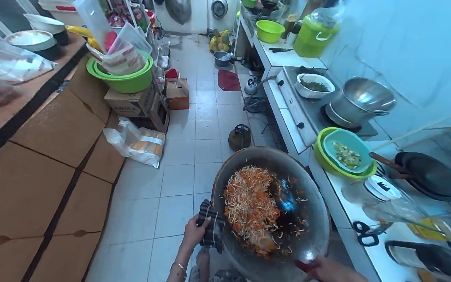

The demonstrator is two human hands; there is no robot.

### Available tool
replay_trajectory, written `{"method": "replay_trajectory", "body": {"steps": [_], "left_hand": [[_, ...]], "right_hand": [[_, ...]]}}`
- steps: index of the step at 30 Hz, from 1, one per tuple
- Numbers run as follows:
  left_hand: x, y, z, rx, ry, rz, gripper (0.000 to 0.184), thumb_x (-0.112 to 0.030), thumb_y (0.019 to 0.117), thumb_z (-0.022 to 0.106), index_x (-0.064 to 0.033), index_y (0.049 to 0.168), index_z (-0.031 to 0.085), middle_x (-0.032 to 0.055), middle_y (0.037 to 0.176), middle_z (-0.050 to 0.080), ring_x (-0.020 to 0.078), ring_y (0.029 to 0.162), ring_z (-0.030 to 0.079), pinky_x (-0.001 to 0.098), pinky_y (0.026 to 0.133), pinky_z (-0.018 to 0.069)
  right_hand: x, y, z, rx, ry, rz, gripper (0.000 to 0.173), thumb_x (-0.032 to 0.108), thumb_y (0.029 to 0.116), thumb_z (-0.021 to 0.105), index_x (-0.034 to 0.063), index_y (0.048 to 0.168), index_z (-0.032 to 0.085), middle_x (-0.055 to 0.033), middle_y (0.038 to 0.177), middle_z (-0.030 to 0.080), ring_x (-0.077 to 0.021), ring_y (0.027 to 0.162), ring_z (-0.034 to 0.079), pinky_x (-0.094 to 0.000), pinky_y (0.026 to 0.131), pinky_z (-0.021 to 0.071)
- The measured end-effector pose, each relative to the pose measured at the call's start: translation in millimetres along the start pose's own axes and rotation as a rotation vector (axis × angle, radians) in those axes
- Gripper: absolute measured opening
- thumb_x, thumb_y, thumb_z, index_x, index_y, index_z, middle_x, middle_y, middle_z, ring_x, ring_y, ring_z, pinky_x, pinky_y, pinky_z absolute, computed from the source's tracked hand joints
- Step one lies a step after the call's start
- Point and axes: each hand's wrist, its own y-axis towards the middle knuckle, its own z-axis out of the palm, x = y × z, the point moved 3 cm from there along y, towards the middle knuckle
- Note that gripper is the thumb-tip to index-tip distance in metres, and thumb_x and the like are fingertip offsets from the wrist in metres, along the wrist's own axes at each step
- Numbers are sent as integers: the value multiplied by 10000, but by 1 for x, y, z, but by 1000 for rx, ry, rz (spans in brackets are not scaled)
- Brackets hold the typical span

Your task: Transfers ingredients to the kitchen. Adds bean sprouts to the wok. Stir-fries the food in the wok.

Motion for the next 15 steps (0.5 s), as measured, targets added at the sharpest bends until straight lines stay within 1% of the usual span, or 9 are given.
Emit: {"method": "replay_trajectory", "body": {"steps": [3,5,6,7,8,9,11,13,15], "left_hand": [[5,-1,2,6,-35,15,356,-312,958,736,-41,1187,703,140,1073,743,239,990,727,479,935,571],[5,-1,2,11,-48,14,353,-306,957,739,-44,1190,701,134,1083,741,234,1000,724,471,939,571],[5,-3,0,18,-42,12,344,-296,955,743,-41,1183,702,133,1083,741,230,998,724,466,938,571],[5,-4,-1,29,-32,14,336,-290,953,746,-39,1173,706,132,1077,743,227,993,725,461,937,573],[4,-3,-2,36,-27,19,334,-296,952,747,-41,1164,710,129,1071,745,224,989,726,458,936,574],[3,-2,-3,37,-30,23,334,-299,950,749,-41,1158,711,129,1065,745,226,984,725,460,933,572],[6,-2,-3,34,-41,18,341,-307,946,751,-45,1161,711,124,1060,747,223,978,729,459,928,578],[7,-2,-2,33,-34,12,347,-304,946,752,-44,1172,707,123,1061,749,223,983,731,460,932,579],[6,-2,-2,47,-5,6,348,-301,950,747,-44,1180,702,124,1064,749,222,988,730,460,939,574]], "right_hand": [[46,64,5,-43,410,-123,262,309,1067,500,78,1134,605,3,661,527,-99,474,463,-278,460,431],[71,95,7,-208,570,-184,301,293,1077,502,76,1262,599,-15,673,530,-111,471,479,-283,445,441],[77,99,11,-310,542,-208,339,293,1077,511,85,1330,599,-42,716,570,-135,511,526,-310,480,475],[77,94,15,-413,448,-210,387,294,1065,530,108,1399,596,-96,830,649,-196,629,613,-383,590,535],[77,79,19,-497,338,-195,457,291,1048,552,138,1479,554,-168,1010,718,-296,840,699,-496,783,573],[75,63,26,-574,241,-188,541,281,1034,561,153,1552,473,-215,1109,728,-376,977,714,-574,898,553],[61,36,51,-718,60,-177,641,269,1009,543,168,1615,360,-238,1037,748,-438,945,724,-636,872,541],[43,21,66,-769,-86,-150,634,254,1002,513,212,1616,365,-225,961,753,-448,879,724,-651,799,542],[28,8,63,-706,-149,-54,619,273,1002,520,269,1607,386,-225,1023,751,-452,944,716,-655,827,535]]}}
